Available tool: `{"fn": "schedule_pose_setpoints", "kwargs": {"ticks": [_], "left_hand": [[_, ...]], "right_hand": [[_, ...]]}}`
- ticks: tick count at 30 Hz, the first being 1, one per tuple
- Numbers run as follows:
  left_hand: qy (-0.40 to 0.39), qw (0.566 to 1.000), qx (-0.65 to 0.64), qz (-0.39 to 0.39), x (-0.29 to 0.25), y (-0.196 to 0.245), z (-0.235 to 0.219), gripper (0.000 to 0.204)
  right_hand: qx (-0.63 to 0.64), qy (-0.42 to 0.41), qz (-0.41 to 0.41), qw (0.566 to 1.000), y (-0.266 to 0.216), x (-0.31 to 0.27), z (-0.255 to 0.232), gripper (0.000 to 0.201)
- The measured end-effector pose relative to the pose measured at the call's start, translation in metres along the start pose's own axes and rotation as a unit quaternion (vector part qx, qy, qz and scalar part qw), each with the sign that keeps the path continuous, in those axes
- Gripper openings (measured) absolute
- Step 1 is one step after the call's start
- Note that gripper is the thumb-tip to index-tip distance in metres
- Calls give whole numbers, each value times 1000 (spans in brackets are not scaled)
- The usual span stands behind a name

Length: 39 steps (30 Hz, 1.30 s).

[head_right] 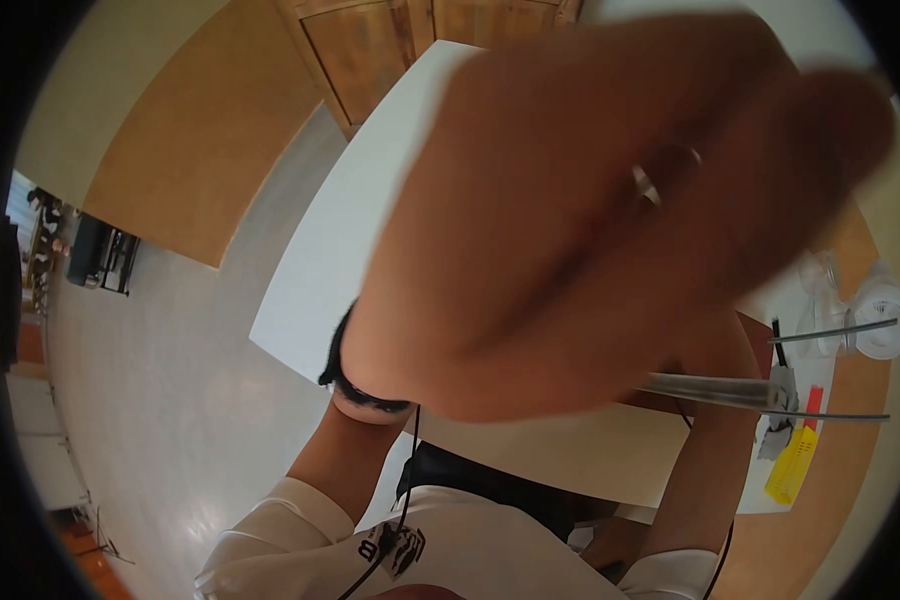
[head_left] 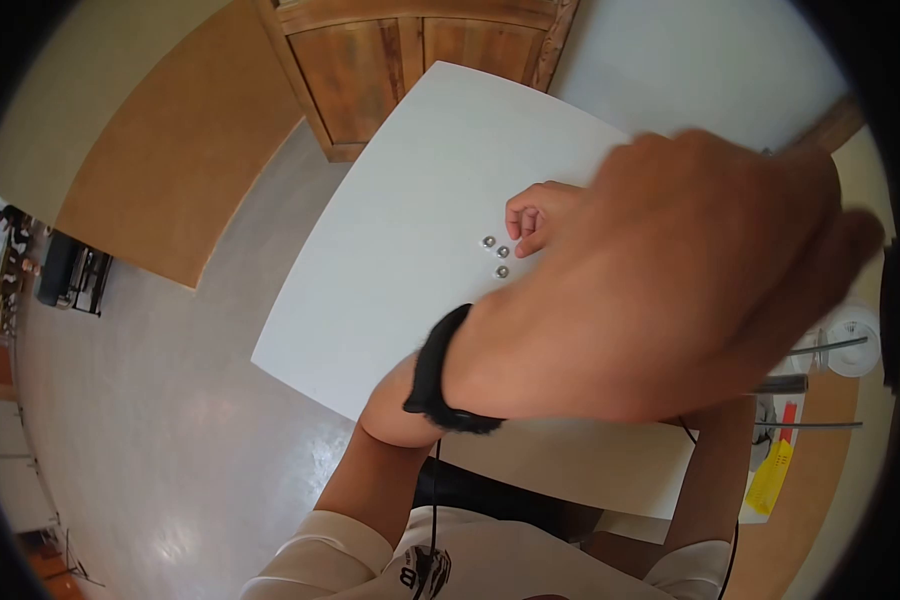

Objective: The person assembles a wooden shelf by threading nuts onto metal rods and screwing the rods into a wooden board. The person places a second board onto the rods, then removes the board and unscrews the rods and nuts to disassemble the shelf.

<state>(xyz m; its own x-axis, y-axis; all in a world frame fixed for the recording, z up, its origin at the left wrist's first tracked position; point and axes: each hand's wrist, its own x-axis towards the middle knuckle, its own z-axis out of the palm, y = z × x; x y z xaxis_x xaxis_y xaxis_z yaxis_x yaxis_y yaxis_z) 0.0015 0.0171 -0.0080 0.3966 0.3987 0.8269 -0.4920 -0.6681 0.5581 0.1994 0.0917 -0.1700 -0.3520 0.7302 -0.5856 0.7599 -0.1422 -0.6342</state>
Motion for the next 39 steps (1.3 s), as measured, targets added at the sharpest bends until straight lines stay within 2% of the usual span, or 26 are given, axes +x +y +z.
{"fn": "schedule_pose_setpoints", "kwargs": {"ticks": [1,3,5,8,10,11,14,16,20,23,25,26,27,30,31,33,34,35,37,38,39], "left_hand": [[-3,1000,-4,2,2,-3,1,36],[42,994,-101,9,7,-8,-3,31],[50,996,-72,27,8,-10,-3,28],[66,991,-110,36,10,-7,-8,26],[-9,991,-115,-60,12,1,-17,23],[-10,991,-116,-59,12,1,-17,23],[1,991,-123,-48,8,-5,-12,19],[49,993,-104,25,7,-14,-5,17],[-3,998,-66,3,7,-10,-9,14],[-2,999,-29,44,7,-12,-1,12],[34,996,23,76,7,-8,7,12],[-10,1000,-22,20,6,-13,5,12],[-16,999,-26,25,7,-8,5,12],[-113,993,-2,-40,10,10,-6,14],[-115,993,-5,-37,8,6,2,14],[-34,998,54,-22,4,-13,22,22],[-69,995,67,-14,6,-16,14,25],[-74,995,64,-10,7,-16,14,25],[-47,993,104,14,10,-15,17,24],[-56,993,106,18,11,-16,17,24],[-62,992,106,22,11,-15,19,24]], "right_hand": [[2,4,2,1000,12,-9,1,30],[8,30,-7,999,16,-10,0,30],[12,53,-21,998,16,-6,1,30],[13,85,-50,995,9,2,0,30],[13,107,-66,992,5,6,-2,30],[14,120,-70,990,6,3,-1,30],[18,156,-75,985,9,-8,3,29],[21,182,-83,980,12,-7,-3,29],[26,236,-96,967,14,-21,-4,29],[31,283,-103,953,19,-42,-4,29],[33,319,-106,941,23,-60,-5,29],[33,338,-109,934,23,-69,-6,29],[34,357,-111,927,27,-81,-5,29],[33,405,-118,906,27,-106,-6,28],[32,419,-120,899,27,-116,-4,28],[30,450,-123,884,23,-135,-7,28],[80,473,-202,854,13,-158,-2,26],[79,479,-201,851,-6,-180,7,26],[243,571,-223,751,-46,-215,30,25],[244,576,-225,747,-55,-226,40,25],[256,595,-259,716,-62,-233,49,25]]}}
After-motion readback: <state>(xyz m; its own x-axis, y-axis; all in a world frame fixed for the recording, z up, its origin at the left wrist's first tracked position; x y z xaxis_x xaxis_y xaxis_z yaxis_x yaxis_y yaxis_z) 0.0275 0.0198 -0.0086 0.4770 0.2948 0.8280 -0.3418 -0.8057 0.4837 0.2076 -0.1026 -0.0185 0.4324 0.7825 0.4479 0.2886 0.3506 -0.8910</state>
